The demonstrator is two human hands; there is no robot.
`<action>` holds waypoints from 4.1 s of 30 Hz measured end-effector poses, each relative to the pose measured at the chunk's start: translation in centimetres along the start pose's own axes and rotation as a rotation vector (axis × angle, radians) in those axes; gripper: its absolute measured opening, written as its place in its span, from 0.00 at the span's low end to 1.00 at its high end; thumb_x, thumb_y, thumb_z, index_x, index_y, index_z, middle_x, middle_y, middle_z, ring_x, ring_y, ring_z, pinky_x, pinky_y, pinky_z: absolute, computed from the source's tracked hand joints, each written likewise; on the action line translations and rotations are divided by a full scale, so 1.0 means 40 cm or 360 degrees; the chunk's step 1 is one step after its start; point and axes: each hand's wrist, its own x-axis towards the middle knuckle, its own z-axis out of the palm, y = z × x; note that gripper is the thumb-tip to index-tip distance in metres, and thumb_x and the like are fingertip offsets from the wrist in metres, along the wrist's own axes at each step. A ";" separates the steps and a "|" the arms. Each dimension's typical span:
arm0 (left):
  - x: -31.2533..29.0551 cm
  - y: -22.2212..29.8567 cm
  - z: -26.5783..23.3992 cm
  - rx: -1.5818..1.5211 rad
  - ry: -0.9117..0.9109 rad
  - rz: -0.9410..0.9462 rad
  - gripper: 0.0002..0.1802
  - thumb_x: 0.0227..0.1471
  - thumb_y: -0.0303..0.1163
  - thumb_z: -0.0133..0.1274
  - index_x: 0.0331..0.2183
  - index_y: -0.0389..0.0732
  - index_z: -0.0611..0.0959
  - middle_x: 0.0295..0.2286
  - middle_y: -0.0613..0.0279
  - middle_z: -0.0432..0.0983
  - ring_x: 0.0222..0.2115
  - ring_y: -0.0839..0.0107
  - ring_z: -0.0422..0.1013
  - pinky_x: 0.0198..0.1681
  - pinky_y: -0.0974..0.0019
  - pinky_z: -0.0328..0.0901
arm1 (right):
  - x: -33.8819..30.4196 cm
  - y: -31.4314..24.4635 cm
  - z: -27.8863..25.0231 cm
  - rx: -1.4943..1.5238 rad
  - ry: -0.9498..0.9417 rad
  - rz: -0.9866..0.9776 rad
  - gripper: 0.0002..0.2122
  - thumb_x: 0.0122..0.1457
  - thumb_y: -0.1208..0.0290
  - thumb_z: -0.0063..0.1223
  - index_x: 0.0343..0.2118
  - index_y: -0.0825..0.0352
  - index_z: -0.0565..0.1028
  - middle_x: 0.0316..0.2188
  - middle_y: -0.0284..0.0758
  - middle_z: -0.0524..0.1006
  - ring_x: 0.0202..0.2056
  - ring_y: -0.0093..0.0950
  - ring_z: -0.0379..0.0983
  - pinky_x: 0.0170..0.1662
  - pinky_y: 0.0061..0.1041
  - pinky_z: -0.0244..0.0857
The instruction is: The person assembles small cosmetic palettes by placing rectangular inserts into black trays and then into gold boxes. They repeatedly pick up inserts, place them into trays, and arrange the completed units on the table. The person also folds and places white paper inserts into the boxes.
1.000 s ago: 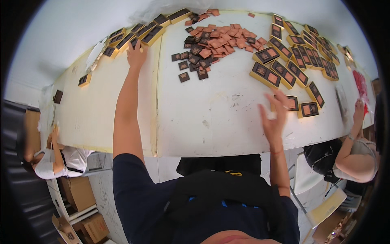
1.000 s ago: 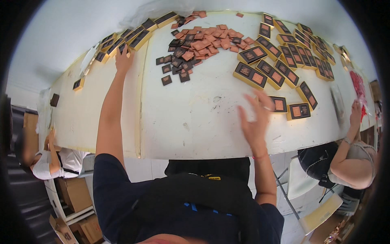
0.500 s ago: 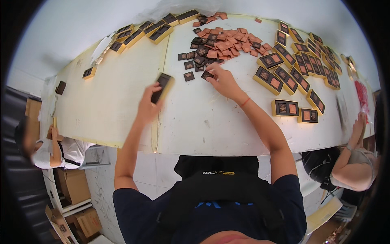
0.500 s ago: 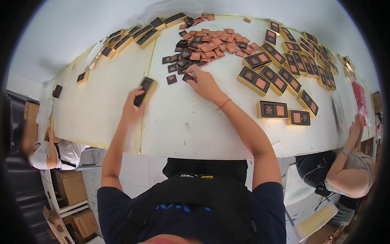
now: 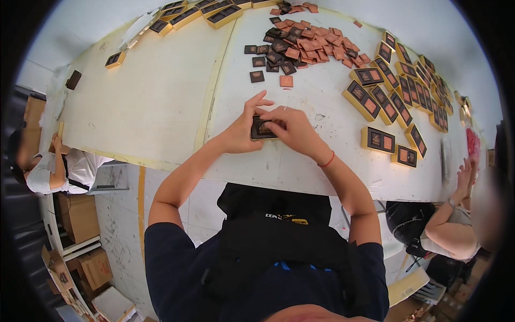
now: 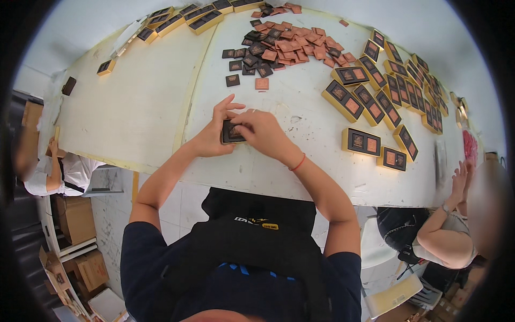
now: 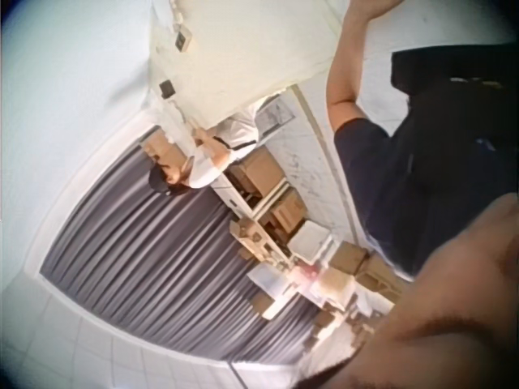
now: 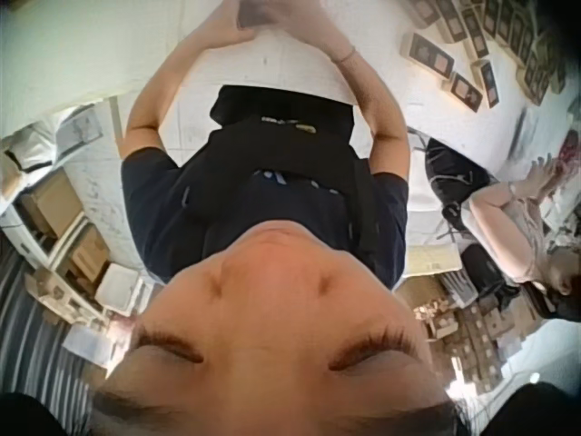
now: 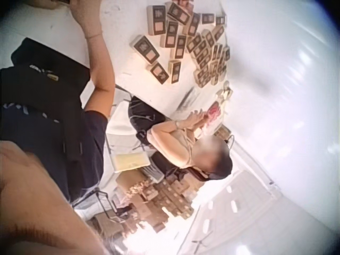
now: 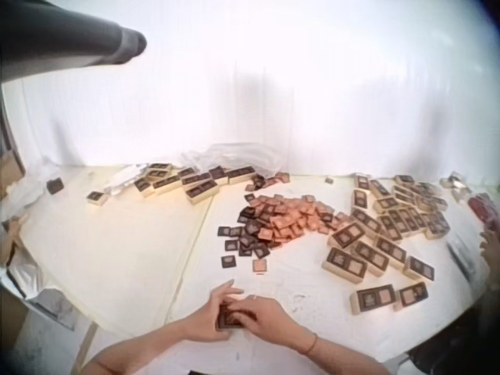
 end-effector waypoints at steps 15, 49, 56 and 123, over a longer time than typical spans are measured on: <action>0.012 0.025 0.008 -0.0253 0.0171 -0.0145 0.42 0.56 0.15 0.47 0.67 0.45 0.50 0.57 0.49 0.63 0.54 0.58 0.69 0.57 0.58 0.65 | 0.192 0.254 -0.283 -0.1069 0.0393 -0.0042 0.13 0.53 0.75 0.60 0.43 0.68 0.79 0.42 0.42 0.80 0.47 0.39 0.74 0.47 0.38 0.70; 0.015 -0.010 -0.009 -0.0441 0.0149 -0.0190 0.42 0.55 0.20 0.53 0.67 0.46 0.54 0.56 0.51 0.64 0.54 0.63 0.68 0.57 0.60 0.65 | -0.023 -0.019 -0.112 -0.0424 -0.0347 -0.0344 0.17 0.54 0.80 0.59 0.48 0.60 0.78 0.42 0.38 0.75 0.39 0.34 0.75 0.44 0.33 0.72; 0.015 0.003 -0.008 -0.0510 0.0156 -0.0225 0.42 0.56 0.20 0.52 0.67 0.46 0.54 0.56 0.52 0.65 0.53 0.64 0.68 0.57 0.60 0.65 | 0.046 -0.005 -0.115 -0.0298 -0.0484 -0.0031 0.12 0.52 0.80 0.63 0.39 0.67 0.74 0.38 0.36 0.74 0.30 0.25 0.75 0.35 0.24 0.70; 0.019 -0.004 -0.040 0.0653 0.0194 0.0023 0.44 0.39 0.31 0.66 0.59 0.44 0.66 0.44 0.56 0.74 0.47 0.53 0.67 0.55 0.54 0.60 | 0.054 0.050 -0.106 0.0334 0.0419 -0.0005 0.05 0.60 0.79 0.54 0.38 0.70 0.78 0.33 0.35 0.82 0.36 0.23 0.78 0.40 0.23 0.71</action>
